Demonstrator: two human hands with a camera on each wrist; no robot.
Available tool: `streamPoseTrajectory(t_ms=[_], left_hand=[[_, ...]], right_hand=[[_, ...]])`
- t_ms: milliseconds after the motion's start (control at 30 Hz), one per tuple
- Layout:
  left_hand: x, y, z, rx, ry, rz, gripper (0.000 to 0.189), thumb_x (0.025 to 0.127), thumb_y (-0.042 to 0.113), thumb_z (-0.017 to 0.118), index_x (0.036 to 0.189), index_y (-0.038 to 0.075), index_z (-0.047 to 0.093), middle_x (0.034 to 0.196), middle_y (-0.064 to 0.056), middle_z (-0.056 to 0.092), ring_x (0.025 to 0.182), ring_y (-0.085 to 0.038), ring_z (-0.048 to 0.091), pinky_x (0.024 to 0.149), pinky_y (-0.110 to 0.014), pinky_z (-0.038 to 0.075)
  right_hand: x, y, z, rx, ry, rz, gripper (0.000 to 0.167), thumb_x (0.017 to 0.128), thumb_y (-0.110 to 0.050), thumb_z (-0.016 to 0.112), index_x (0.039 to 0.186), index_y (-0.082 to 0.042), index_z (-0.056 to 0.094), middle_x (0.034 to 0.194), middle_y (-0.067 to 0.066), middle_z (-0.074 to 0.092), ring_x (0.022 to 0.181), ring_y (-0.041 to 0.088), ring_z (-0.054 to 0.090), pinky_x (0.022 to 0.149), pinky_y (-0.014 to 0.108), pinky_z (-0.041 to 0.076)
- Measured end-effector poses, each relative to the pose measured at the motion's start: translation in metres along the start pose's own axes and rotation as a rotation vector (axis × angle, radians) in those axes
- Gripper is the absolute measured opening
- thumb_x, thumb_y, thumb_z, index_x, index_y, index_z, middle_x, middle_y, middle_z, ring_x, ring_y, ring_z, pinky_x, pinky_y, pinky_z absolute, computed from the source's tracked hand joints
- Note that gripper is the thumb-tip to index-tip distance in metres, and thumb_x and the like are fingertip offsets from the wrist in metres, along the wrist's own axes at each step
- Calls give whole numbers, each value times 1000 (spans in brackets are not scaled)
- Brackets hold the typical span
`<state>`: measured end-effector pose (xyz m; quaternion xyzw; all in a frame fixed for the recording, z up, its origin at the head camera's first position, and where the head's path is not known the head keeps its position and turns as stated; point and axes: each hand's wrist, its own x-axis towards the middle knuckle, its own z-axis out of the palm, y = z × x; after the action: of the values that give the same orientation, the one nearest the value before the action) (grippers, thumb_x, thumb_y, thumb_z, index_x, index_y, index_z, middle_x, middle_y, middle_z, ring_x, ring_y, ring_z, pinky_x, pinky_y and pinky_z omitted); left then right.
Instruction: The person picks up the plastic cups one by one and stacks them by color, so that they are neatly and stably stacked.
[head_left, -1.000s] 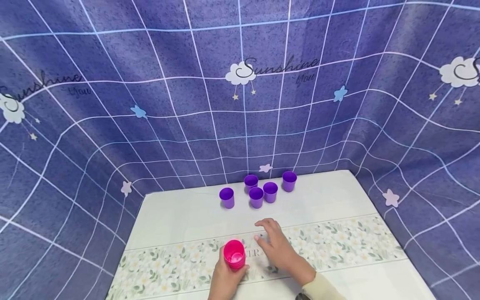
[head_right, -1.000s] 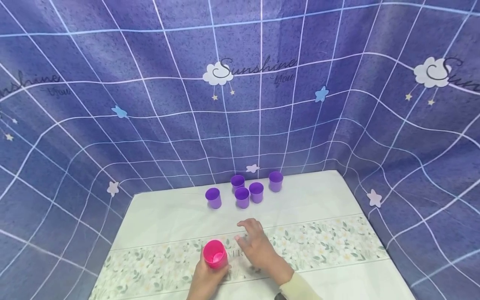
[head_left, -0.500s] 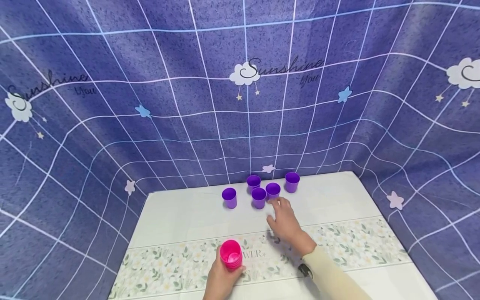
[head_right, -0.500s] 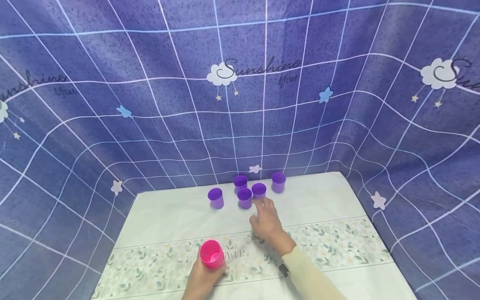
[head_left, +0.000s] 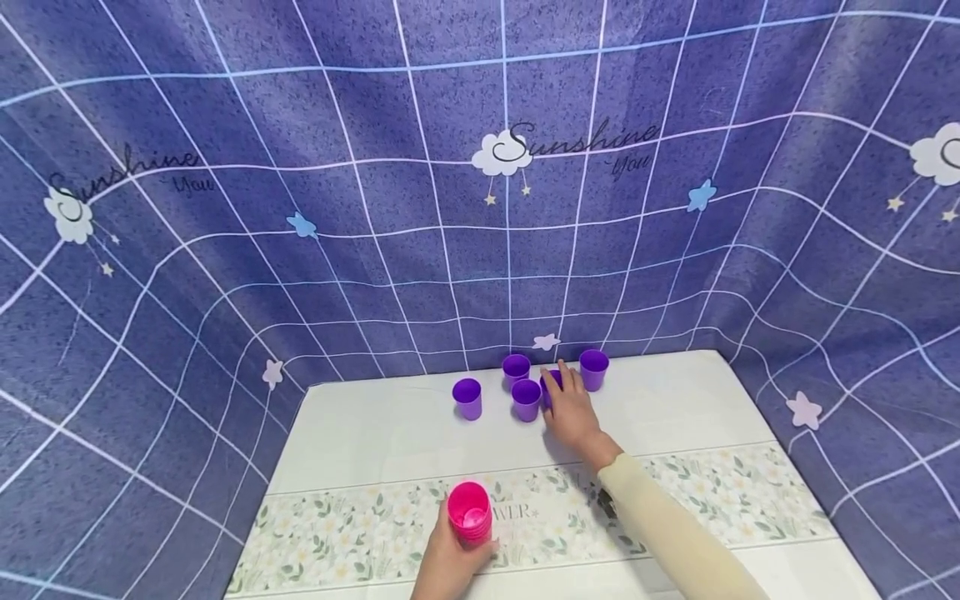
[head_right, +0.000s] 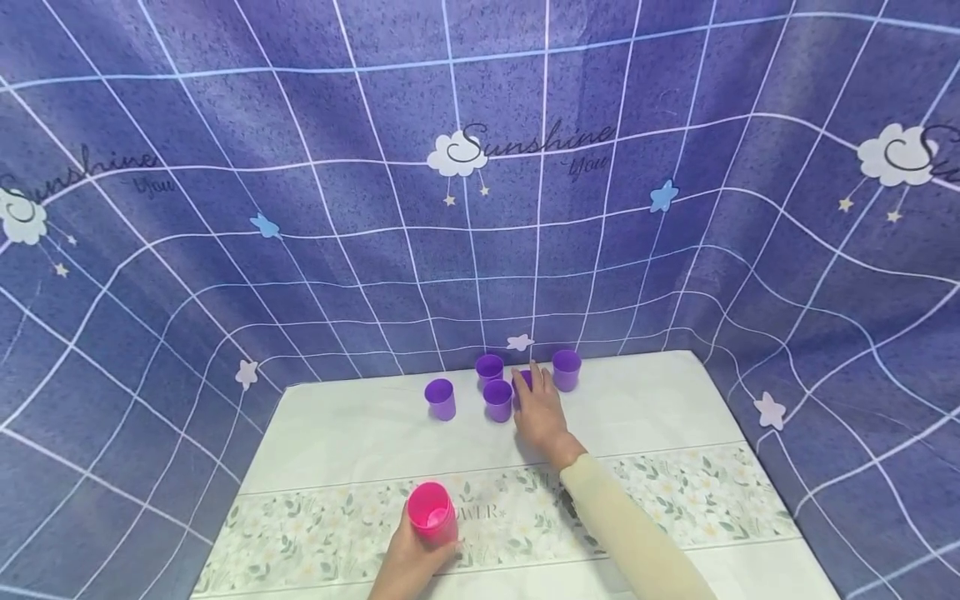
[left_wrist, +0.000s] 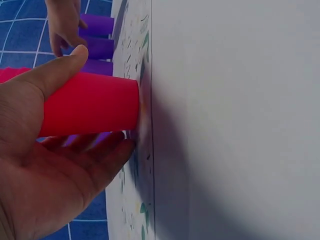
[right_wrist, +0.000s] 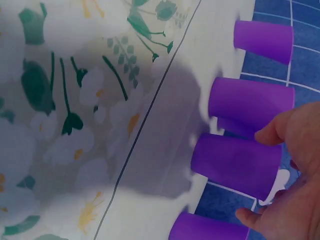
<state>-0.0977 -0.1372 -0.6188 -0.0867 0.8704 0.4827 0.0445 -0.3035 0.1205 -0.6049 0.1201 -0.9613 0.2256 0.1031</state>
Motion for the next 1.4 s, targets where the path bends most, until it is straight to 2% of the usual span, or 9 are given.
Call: streamPoseTrajectory(t_ms=[167, 300, 433, 500, 600, 733, 900, 1067, 1400], left_hand=[[-1, -6, 0, -38, -31, -6, 113, 71, 27, 96, 160, 5, 30, 156, -26, 53, 144, -51, 50, 117, -72, 38], [-4, -11, 1, -12, -38, 14, 101, 75, 30, 94, 152, 2, 36, 147, -29, 59, 135, -50, 60, 112, -67, 47], [-8, -14, -1, 82, 1, -30, 88, 79, 41, 92, 141, 3, 43, 124, -17, 70, 106, -35, 72, 88, -57, 60], [-11, -16, -3, 133, -9, -68, 75, 83, 47, 87, 131, 5, 49, 108, -8, 70, 89, -24, 69, 73, -45, 58], [-16, -19, -6, 187, -107, -110, 53, 89, 49, 80, 112, 10, 55, 87, 0, 64, 72, -15, 59, 63, -33, 46], [-21, -20, -5, 196, -298, -125, 37, 89, 46, 80, 93, 15, 59, 77, 3, 61, 69, -15, 55, 61, -30, 41], [-21, -14, 4, 147, -425, -23, 30, 90, 42, 81, 95, 16, 66, 82, 6, 66, 72, -10, 57, 62, -28, 43], [-21, 0, 18, 113, -442, 105, 29, 91, 38, 80, 103, 15, 69, 89, 10, 71, 72, -1, 57, 63, -25, 47], [-23, 14, 40, 146, -450, 177, 23, 91, 33, 82, 100, 15, 69, 87, 15, 70, 71, 5, 55, 64, -22, 48]], right_hand=[[4, 4, -2, 28, -37, -1, 64, 98, -11, 68, 157, -9, 46, 164, 31, 33, 149, 53, 38, 120, 62, 43], [2, 6, -7, 63, 14, 51, 53, 99, -10, 66, 150, -10, 52, 156, 30, 40, 142, 51, 45, 113, 59, 51], [-2, 7, -11, 94, 46, 86, 54, 96, -7, 69, 148, -11, 54, 149, 30, 44, 137, 50, 49, 108, 61, 54], [-3, 8, -13, 102, 47, 94, 55, 95, -7, 71, 147, -12, 54, 146, 29, 45, 134, 49, 51, 107, 60, 54], [-8, 8, -17, 122, 46, 100, 56, 92, -7, 75, 144, -11, 55, 142, 28, 45, 129, 49, 53, 105, 60, 55], [-18, 9, -23, 131, 58, 106, 56, 87, -4, 76, 140, -9, 57, 136, 29, 47, 125, 49, 55, 102, 60, 55], [-30, 9, -27, 135, 74, 117, 52, 83, -13, 77, 131, -9, 58, 121, 23, 50, 112, 41, 57, 91, 57, 59], [-42, 4, -29, 170, 72, 125, 49, 75, -22, 81, 118, -13, 58, 113, 16, 49, 104, 35, 55, 81, 50, 58], [-70, -11, -36, 195, -4, 145, 47, 76, -25, 81, 116, -16, 59, 108, 10, 47, 99, 25, 51, 76, 39, 54]])
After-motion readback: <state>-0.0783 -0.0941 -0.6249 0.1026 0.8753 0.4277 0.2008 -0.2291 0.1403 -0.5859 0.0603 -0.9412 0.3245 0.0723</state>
